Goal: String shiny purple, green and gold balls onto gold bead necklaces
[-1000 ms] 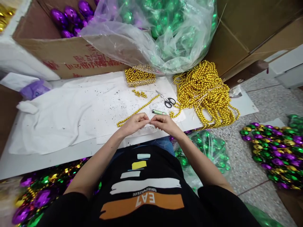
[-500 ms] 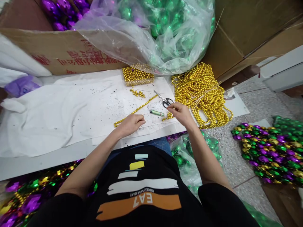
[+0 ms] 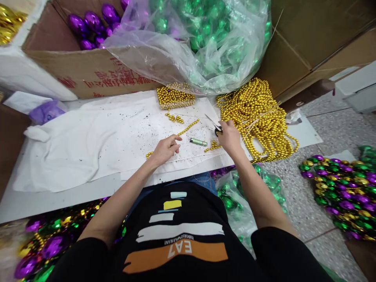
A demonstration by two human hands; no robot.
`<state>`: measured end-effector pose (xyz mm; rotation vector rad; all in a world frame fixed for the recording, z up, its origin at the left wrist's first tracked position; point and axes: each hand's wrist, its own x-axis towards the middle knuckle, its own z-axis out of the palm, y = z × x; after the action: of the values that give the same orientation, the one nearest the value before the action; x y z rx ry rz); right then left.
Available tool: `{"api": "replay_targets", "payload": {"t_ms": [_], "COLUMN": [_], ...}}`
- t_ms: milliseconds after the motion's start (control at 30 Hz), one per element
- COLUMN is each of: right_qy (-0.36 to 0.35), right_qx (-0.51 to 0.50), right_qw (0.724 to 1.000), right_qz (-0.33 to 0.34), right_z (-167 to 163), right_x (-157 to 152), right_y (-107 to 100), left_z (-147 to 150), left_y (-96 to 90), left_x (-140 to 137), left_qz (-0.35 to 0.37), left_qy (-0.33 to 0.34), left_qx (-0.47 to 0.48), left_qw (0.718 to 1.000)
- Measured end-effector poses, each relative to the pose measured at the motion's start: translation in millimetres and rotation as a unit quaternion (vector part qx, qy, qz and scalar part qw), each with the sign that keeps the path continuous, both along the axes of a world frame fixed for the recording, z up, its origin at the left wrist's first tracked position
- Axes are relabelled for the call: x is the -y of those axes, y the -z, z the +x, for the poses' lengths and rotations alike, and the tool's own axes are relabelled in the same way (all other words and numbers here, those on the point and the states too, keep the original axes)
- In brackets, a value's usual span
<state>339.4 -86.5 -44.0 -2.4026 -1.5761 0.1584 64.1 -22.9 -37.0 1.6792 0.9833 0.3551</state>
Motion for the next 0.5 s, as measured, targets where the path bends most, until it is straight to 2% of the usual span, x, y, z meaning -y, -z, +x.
{"api": "replay_targets", "payload": {"t_ms": [67,100,133,200,267,300,367,500], "right_qy": [0.033,0.046,0.057,0.059,0.05,0.049,0.051,0.017], "right_qx": [-0.127,-0.225,-0.336,-0.544,-0.685,-0.731,-0.789,-0.853], "right_qw": [0.989,0.969,0.934,0.831,0.723,0.679,0.613,0.521], "right_qz": [0.068,0.091,0.104,0.099,0.067,0.046,0.006,-0.042], "right_z": [10.7,13.8,14.6,7.2,-11.9,-24.7,-52.7,-98.4], "right_x": [27.3,42.7,58.6,90.1,117.4,128.4,144.1,152.3], "right_y": [-3.5,-4.3,-4.5,-2.7,1.2,3.5,7.1,8.6], "left_z": [-0.1,0.1,0.4,1.3,2.3,2.8,3.4,3.1], "left_y": [1.1,1.6,1.9,1.8,0.6,-0.3,-2.5,-6.0], "left_x": [-0.2,-0.5,-0.9,-1.7,-2.1,-2.2,-1.9,-0.6], "left_qz": [-0.013,-0.022,-0.033,-0.054,-0.07,-0.076,-0.089,-0.11], "left_qy": [-0.004,-0.008,-0.012,-0.021,-0.031,-0.036,-0.044,-0.053], "left_qx": [0.023,0.035,0.046,0.067,0.081,0.086,0.093,0.106], "left_qw": [1.0,0.999,0.998,0.996,0.994,0.993,0.991,0.987]}}
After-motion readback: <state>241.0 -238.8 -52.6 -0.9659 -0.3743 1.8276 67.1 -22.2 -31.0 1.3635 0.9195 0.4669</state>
